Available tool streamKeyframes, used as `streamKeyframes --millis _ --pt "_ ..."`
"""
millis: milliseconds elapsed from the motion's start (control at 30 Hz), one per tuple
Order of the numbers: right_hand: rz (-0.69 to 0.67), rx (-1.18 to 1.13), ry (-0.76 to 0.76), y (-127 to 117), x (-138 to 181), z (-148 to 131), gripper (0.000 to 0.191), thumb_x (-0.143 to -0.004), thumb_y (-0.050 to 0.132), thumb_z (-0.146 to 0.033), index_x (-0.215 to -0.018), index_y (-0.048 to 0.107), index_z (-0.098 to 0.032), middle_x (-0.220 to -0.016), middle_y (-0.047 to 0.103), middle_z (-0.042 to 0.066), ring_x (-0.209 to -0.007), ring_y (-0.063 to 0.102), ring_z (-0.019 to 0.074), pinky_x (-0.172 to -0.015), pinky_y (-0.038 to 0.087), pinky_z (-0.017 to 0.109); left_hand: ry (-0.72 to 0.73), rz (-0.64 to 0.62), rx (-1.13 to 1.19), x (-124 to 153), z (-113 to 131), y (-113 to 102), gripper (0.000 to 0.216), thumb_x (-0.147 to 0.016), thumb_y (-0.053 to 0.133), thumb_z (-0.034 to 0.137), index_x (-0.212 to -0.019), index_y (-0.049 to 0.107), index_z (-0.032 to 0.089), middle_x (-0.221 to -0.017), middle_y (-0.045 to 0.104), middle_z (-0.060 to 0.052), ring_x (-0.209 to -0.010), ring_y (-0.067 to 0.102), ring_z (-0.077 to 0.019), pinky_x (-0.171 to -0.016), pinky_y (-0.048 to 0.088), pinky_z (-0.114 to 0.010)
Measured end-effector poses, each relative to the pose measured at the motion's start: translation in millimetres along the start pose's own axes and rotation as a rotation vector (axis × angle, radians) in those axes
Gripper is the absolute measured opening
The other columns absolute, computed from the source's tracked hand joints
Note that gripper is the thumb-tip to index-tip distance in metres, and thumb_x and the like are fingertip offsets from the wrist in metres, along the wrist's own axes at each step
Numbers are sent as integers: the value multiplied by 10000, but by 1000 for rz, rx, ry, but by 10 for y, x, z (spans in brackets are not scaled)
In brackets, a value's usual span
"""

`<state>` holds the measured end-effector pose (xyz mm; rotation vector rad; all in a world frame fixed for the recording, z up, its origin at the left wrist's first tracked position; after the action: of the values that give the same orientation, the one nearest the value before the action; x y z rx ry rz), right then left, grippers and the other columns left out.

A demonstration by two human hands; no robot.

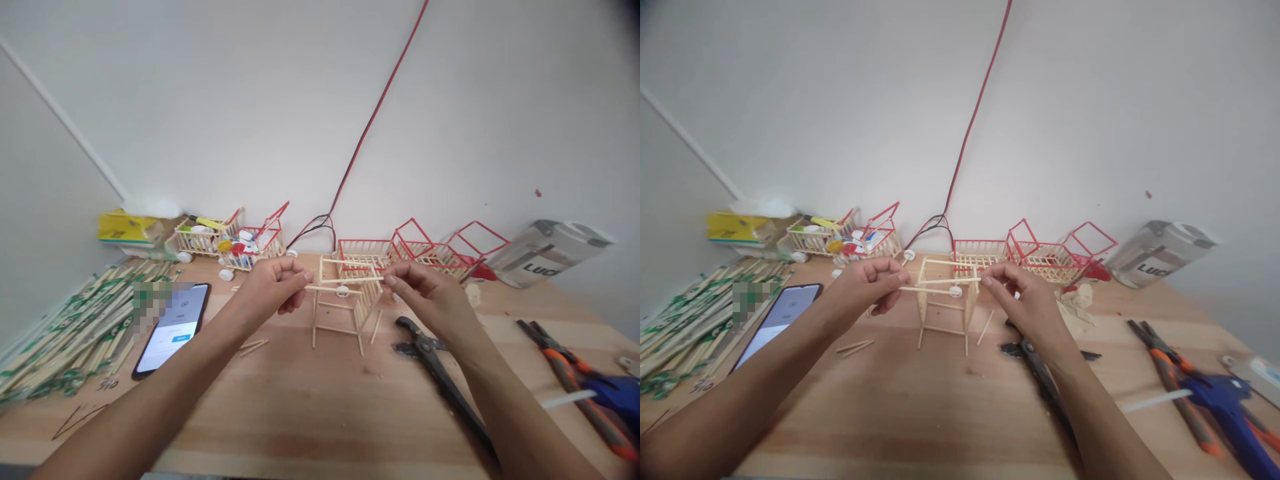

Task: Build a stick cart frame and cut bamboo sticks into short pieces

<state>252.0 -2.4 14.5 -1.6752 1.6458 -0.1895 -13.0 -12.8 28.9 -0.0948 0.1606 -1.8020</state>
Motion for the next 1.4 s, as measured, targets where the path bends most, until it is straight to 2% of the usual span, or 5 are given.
streamKeyframes --millis 400,900,1200,1400 --pt "57 111 1 41 64 -108 209 -864 566 -392 -838 660 -207 -721 637 0 -622 518 139 -577 372 264 -14 -16 4 11 -31 28 209 -815 610 359 -831 586 152 -477 519 45 -417 426 -62 -391 306 -160" --pt "37 29 8 -10 56 -24 220 -870 558 -401 -842 648 -202 -779 669 30 -728 585 176 -650 437 290 -24 -17 -14 9 -31 30 218 -818 618 366 -838 597 150 -479 525 48 -419 426 -58 -395 305 -153" --pt "68 0 46 6 102 26 213 -889 534 -378 -867 652 -202 -829 677 31 -755 588 173 -665 426 287 -18 -21 -22 5 -48 16 249 -816 621 395 -826 582 149 -479 519 51 -416 412 -58 -393 294 -154" --pt "122 -79 53 -32 150 26 199 -885 554 -395 -846 632 -216 -801 651 21 -736 583 174 -666 440 290 -16 -101 -41 59 4 -81 250 -820 621 391 -780 570 150 -484 520 46 -418 417 -57 -398 304 -156"
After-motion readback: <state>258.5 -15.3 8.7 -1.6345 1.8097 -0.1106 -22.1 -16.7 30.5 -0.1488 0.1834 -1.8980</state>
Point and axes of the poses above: each hand's wrist, its own x-axis away from the middle knuckle, its own y-axis out of the palm, z = x × y, the point moved 1 cm from there along -x, towards the middle knuckle
